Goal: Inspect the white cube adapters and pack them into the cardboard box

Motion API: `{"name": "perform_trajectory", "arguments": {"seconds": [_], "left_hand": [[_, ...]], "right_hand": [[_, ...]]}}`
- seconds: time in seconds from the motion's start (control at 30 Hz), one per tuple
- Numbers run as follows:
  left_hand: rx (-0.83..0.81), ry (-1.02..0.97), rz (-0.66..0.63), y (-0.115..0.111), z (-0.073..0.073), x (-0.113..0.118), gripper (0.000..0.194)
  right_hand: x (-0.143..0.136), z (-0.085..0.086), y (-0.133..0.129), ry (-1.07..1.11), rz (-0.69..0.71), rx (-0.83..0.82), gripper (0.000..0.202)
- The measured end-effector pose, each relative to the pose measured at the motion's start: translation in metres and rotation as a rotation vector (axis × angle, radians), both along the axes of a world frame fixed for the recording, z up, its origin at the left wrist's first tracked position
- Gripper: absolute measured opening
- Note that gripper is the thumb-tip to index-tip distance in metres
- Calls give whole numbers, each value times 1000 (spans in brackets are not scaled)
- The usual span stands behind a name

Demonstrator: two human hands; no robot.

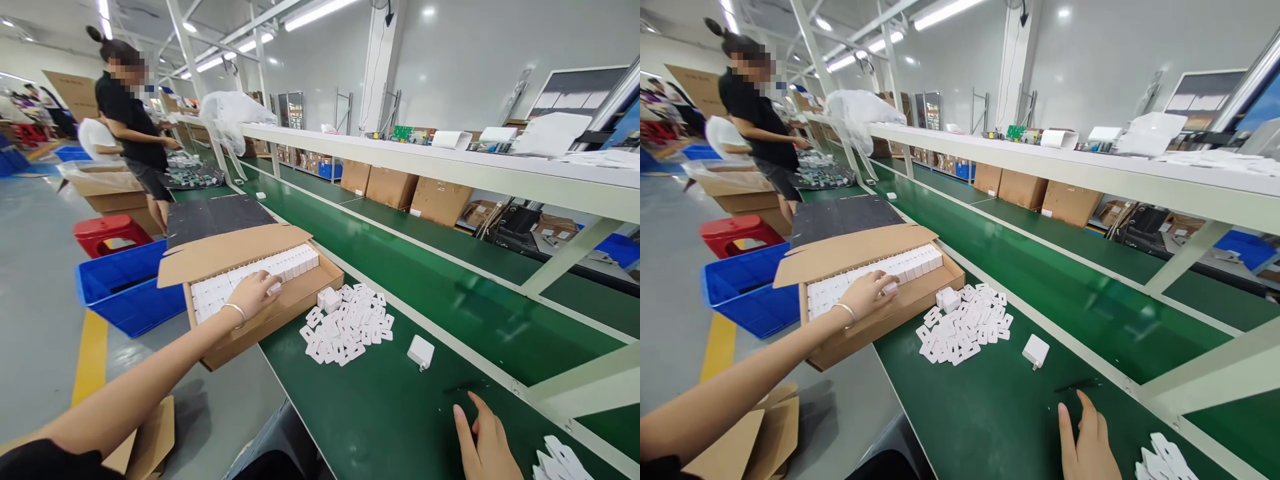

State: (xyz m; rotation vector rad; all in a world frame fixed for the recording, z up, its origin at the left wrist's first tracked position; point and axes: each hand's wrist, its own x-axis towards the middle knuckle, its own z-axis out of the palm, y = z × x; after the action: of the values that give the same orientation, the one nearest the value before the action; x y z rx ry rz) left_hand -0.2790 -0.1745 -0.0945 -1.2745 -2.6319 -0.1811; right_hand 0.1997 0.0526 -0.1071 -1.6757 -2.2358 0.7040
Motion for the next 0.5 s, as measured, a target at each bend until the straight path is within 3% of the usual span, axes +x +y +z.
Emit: {"name": "perform_trajectory", "arguments": {"seconds": [0.13,0.27,0.5], "left_hand": [[-65,-2,81,-7,-12,-13,30],[-128,0,159,-2,-19,-17,36],[-188,16,134,-8,-15,-20,43]], "right_hand": [[10,10,10,-145,-93,57,87],[20,13,21,-207,-160,-4,81],[14,-4,14,-207,-30,4,77]]}}
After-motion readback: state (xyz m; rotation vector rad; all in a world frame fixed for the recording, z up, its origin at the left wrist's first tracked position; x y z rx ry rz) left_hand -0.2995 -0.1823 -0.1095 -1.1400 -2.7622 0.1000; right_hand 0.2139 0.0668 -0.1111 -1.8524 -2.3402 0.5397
